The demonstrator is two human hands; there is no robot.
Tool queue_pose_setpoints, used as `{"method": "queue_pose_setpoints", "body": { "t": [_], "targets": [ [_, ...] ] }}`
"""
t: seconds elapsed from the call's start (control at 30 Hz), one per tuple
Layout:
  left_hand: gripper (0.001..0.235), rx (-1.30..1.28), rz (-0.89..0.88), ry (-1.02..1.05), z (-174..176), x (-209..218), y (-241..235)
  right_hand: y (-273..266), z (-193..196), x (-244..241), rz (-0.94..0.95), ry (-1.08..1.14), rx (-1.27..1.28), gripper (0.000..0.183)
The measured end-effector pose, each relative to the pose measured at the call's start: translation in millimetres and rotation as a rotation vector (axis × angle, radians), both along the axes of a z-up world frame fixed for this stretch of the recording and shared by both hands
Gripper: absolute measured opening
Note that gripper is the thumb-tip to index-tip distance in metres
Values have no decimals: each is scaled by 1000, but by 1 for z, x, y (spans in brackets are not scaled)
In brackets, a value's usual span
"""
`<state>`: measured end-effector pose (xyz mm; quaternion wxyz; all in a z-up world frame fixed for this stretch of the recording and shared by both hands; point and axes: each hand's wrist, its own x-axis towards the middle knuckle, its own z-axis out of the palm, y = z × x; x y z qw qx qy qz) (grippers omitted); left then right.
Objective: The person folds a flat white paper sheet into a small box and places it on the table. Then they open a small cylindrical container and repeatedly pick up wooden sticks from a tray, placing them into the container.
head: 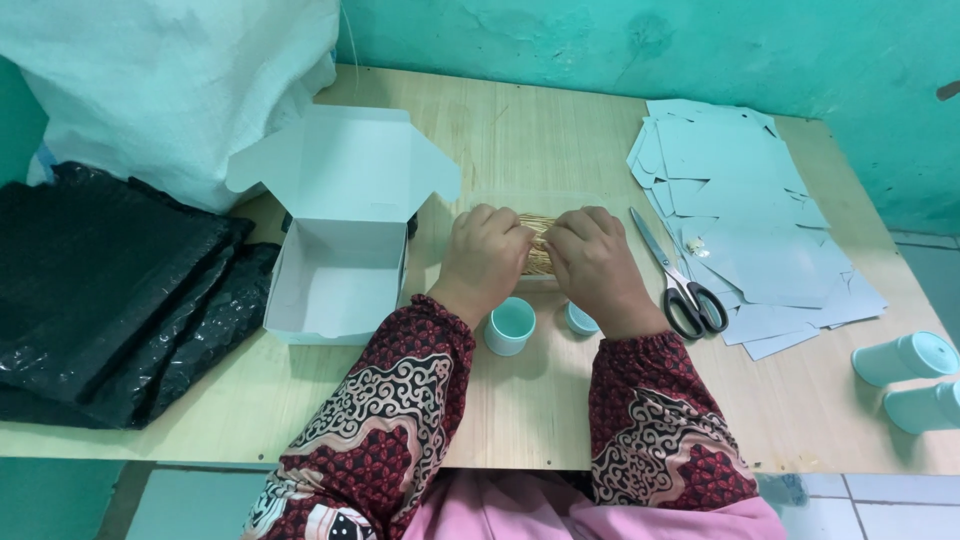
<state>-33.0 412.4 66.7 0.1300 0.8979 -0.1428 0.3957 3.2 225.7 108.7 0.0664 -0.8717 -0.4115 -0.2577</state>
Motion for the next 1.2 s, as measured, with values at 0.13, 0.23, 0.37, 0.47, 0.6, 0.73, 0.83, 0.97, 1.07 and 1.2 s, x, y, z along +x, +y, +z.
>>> {"method": "queue_pose_setpoints", "body": {
  "t": [0.13, 0.23, 0.37, 0.47, 0.6, 0.73, 0.83, 0.97, 1.07, 1.2],
  "targets": [
    [8, 37, 13, 8, -2, 2, -1, 0, 4, -2, -11, 21, -7, 15],
    [11, 36, 25, 35, -4, 1, 0, -4, 6, -2, -30, 28, -6, 16],
    [4, -20, -5, 35, -7, 5, 2, -9, 3, 1, -106, 33, 27, 18],
    [4, -150, -61, 50, 4, 0, 4, -10, 0, 4, -33, 48, 162, 19],
    [6, -394, -149, 90, 17, -6, 3, -5, 10, -7, 101, 113, 413, 16],
    [6, -574, -220, 143, 28, -18, -5, 0, 0, -6, 214, 207, 547, 18],
    [7, -692, -300, 172, 40, -25, -12, 3, 0, -6, 284, 272, 649, 11],
    [9, -816, -364, 296, 39, -40, -14, 2, 1, -15, 435, 392, 763, 8],
    [9, -918, -378, 375, 36, -48, -6, 5, 2, -22, 468, 446, 797, 6],
    [8, -1063, -404, 429, 31, -51, 0, 0, -3, -12, 453, 329, 769, 6]
  ]
}}
